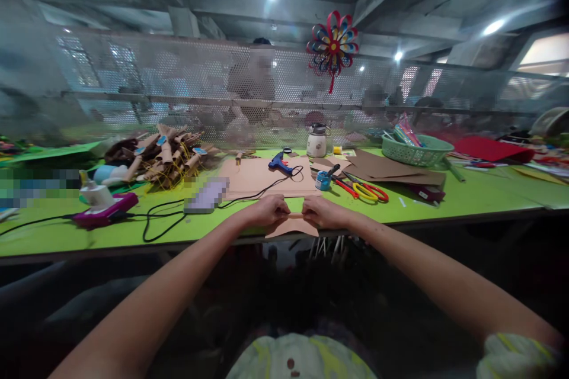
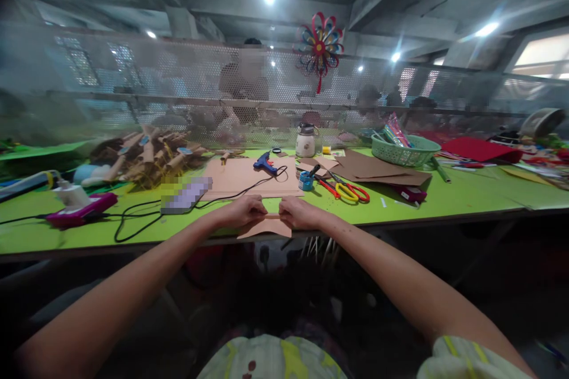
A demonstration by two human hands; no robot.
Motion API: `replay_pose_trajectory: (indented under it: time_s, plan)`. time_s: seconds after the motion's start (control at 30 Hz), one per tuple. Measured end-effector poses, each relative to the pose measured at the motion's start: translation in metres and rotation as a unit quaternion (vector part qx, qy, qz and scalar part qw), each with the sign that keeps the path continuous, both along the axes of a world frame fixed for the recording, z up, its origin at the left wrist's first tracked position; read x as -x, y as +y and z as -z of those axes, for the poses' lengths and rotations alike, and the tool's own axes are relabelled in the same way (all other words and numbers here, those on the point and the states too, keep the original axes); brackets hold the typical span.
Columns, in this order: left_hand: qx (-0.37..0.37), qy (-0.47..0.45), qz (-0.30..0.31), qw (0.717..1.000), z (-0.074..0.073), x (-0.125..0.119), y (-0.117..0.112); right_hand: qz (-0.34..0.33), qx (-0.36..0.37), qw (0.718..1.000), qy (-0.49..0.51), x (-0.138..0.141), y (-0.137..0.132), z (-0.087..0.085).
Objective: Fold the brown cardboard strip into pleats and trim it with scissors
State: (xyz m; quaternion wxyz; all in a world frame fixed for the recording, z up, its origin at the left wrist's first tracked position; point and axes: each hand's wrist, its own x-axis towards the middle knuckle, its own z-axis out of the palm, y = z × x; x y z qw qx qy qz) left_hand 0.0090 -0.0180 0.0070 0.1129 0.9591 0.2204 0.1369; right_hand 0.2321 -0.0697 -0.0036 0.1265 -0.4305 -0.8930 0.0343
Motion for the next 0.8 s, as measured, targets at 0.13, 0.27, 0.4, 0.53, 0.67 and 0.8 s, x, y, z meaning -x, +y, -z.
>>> replay_pose_trajectory:
  time_s: [0.13, 0.27, 0.4, 0.53, 0.67, 0.8]
  plan:
    - [-0.053, 0.038, -0.019, 0.998, -0.002, -0.008, -0.004, 0.019, 0.012, 0.999, -0.039, 0.008, -0.002, -0.010]
    - [-0.116, 0.031, -0.068, 0.990, 0.005, -0.015, -0.014, 0.051, -0.003, 0.997, -0.060, 0.026, -0.003, -0.014]
    - [-0.123, -0.001, -0.081, 0.989, 0.014, -0.014, -0.016, 0.066, -0.018, 0.997, -0.036, 0.030, -0.003, -0.009]
    - [-0.081, -0.017, -0.043, 0.996, 0.017, -0.005, -0.011, 0.057, 0.007, 0.998, -0.011, 0.021, -0.004, -0.004]
    - [-0.042, -0.022, -0.002, 0.999, 0.013, 0.006, -0.011, 0.016, 0.015, 1.000, -0.002, 0.011, -0.005, -0.004]
    - [-0.035, -0.020, 0.032, 0.999, 0.005, 0.013, -0.016, -0.035, 0.009, 0.999, -0.016, 0.003, -0.006, -0.003]
